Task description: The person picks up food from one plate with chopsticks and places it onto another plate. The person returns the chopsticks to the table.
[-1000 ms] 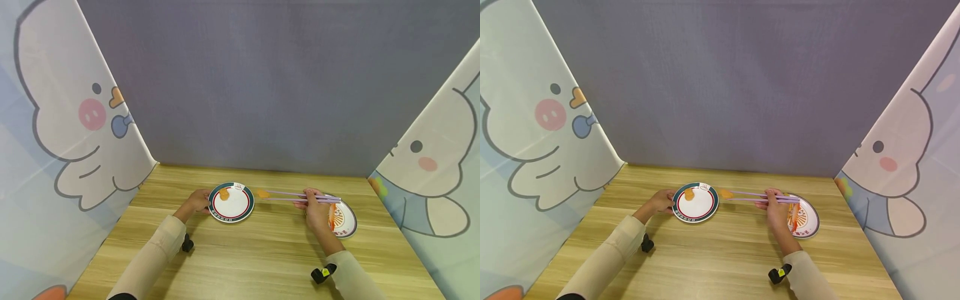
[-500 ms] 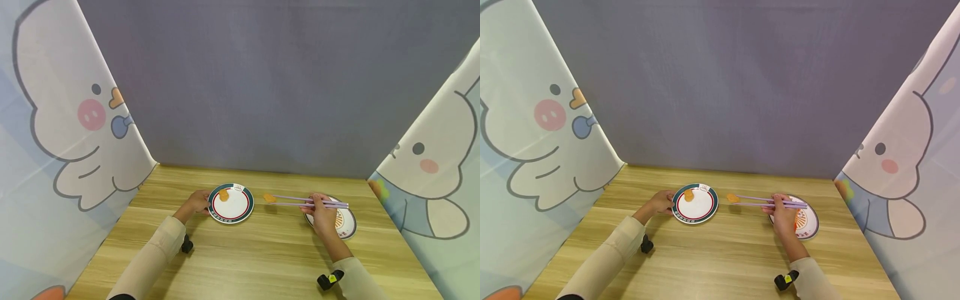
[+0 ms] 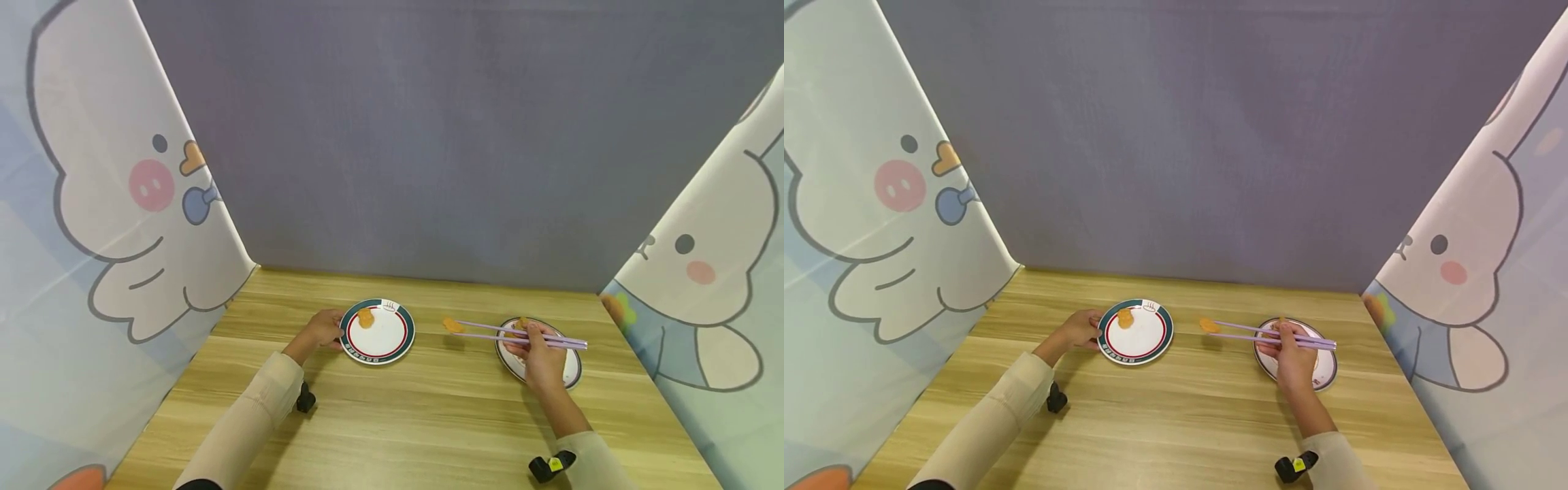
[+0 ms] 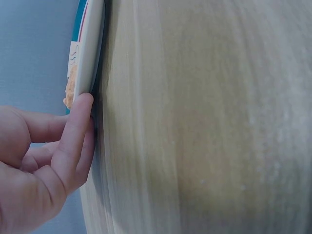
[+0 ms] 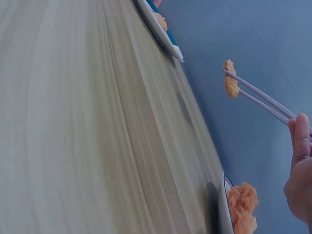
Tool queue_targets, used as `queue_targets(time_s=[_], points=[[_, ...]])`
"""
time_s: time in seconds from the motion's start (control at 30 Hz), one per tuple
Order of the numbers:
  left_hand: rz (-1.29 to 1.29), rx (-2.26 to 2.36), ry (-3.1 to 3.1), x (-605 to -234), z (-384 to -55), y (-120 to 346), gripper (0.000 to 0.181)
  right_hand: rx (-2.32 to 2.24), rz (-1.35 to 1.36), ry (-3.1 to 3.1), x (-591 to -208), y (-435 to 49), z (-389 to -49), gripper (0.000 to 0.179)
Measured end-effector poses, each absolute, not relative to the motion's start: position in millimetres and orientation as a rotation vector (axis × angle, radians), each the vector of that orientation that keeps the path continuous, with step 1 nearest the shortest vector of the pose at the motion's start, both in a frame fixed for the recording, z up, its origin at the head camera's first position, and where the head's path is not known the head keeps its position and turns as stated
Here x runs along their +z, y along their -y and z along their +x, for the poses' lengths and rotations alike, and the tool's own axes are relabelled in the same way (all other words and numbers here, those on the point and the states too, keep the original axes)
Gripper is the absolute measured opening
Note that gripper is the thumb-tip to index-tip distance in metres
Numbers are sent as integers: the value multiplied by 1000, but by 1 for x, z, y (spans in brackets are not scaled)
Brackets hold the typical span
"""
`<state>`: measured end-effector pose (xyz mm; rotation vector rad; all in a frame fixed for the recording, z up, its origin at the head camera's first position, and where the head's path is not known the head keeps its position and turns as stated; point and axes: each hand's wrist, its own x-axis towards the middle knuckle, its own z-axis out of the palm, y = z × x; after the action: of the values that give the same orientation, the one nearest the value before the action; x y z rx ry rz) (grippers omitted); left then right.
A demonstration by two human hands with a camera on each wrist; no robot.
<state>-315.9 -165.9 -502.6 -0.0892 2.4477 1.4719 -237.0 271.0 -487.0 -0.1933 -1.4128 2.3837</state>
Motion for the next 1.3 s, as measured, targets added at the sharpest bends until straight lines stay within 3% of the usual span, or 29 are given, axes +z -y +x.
queue_targets(time_s=[0.37,0.83,1.3], points=[[-109,1483,-2438,-504,-317,167,56,2402,-380,1311,-484,-293,-230,21],[-113,1459,-2452,-504,-317,168,56,2390,-342,1261,-494,-313,-217,23],[-102,1486,-2429,-502,-316,168,56,2399,-526,1248,-496,-341,-208,22]])
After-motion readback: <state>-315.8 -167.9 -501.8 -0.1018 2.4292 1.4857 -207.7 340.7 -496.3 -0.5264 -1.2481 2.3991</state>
